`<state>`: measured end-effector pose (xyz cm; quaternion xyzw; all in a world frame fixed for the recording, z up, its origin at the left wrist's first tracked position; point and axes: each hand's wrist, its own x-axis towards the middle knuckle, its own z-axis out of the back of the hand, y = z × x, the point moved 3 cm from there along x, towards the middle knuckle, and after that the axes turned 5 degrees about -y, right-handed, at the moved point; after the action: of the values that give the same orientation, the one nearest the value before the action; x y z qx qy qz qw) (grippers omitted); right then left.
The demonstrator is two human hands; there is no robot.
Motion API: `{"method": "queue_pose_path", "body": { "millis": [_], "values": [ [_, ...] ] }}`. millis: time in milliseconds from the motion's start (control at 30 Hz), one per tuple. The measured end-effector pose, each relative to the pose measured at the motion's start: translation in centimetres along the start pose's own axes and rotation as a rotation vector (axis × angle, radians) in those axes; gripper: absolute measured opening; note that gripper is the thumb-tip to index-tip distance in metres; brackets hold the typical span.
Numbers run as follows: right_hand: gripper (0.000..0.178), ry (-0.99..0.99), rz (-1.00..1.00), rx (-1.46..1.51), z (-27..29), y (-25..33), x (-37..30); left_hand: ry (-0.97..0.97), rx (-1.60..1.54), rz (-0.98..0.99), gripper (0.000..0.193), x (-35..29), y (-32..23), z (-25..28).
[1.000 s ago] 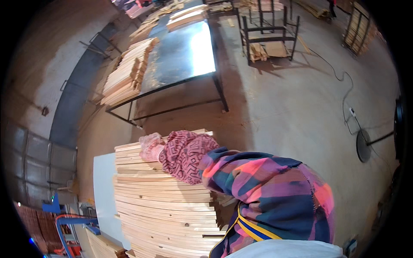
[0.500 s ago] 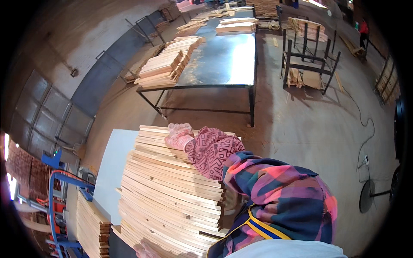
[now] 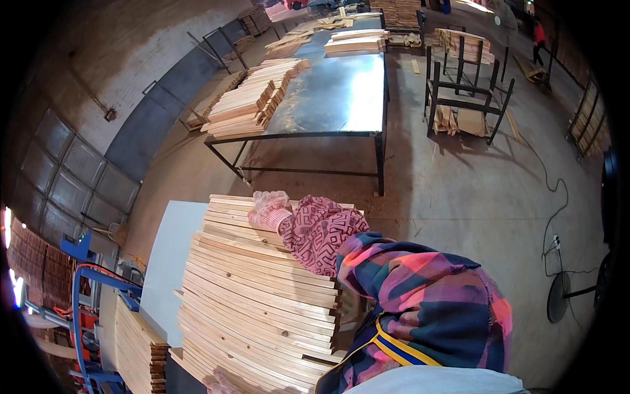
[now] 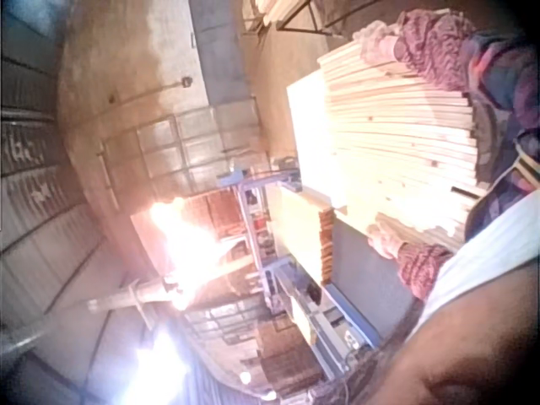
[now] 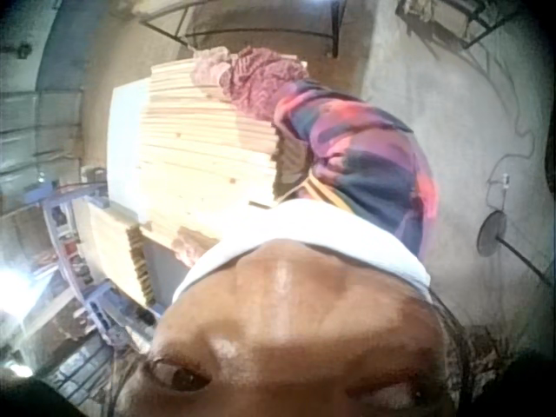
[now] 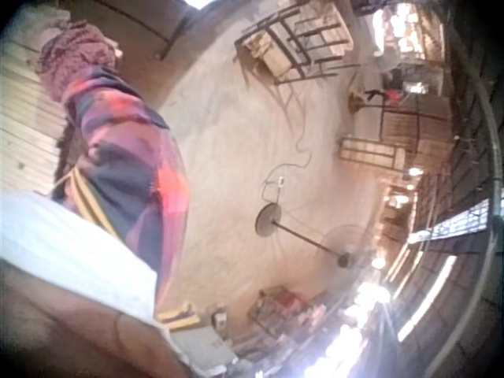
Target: The person repeatedly picks up stacks of light-colored wooden planks from a conveyor belt and places them onto a metal table. They align and adjust the planks into neat piles, occasionally handling individual pieces to correct alignment. A coworker is visible across the table also stacking planks.
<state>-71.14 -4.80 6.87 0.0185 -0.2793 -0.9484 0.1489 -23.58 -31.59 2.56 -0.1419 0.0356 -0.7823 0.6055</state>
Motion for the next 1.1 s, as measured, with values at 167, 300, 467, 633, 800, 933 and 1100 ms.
{"method": "queue_pose_path", "body": {
  "millis": [167, 300, 467, 633, 800, 933, 1100],
  "values": [
    [0.050, -0.035, 0.014, 0.000, -0.5, -0.1, 0.2, -0.001, 0.024, -0.012, 0.059, 0.1, -0.3, -0.1],
    [0.050, -0.041, 0.004, 0.009, -0.8, -0.2, 0.5, -0.001, 0.040, -0.019, 0.058, 0.2, -0.4, 0.1],
    [0.051, -0.025, 0.017, 0.007, -0.4, -0.1, 0.2, -0.001, 0.051, -0.026, 0.057, 0.2, -0.4, 0.1],
    [0.052, -0.007, 0.019, 0.014, -0.7, -0.5, 0.6, -0.003, 0.063, -0.034, 0.056, 0.2, -0.2, 0.1],
    [0.050, 0.003, -0.007, 0.019, -2.9, -0.9, 2.2, -0.004, 0.078, -0.039, 0.055, 0.2, -0.1, 0.2],
    [0.039, -0.128, -0.017, 0.013, -2.9, -0.9, 2.4, -0.002, 0.088, -0.039, 0.054, 0.2, 0.2, 0.2],
    [0.045, 0.004, 0.012, 0.000, -1.3, -0.5, 1.0, 0.004, 0.095, -0.044, 0.053, 0.2, 0.4, 0.2]
  ]
}}
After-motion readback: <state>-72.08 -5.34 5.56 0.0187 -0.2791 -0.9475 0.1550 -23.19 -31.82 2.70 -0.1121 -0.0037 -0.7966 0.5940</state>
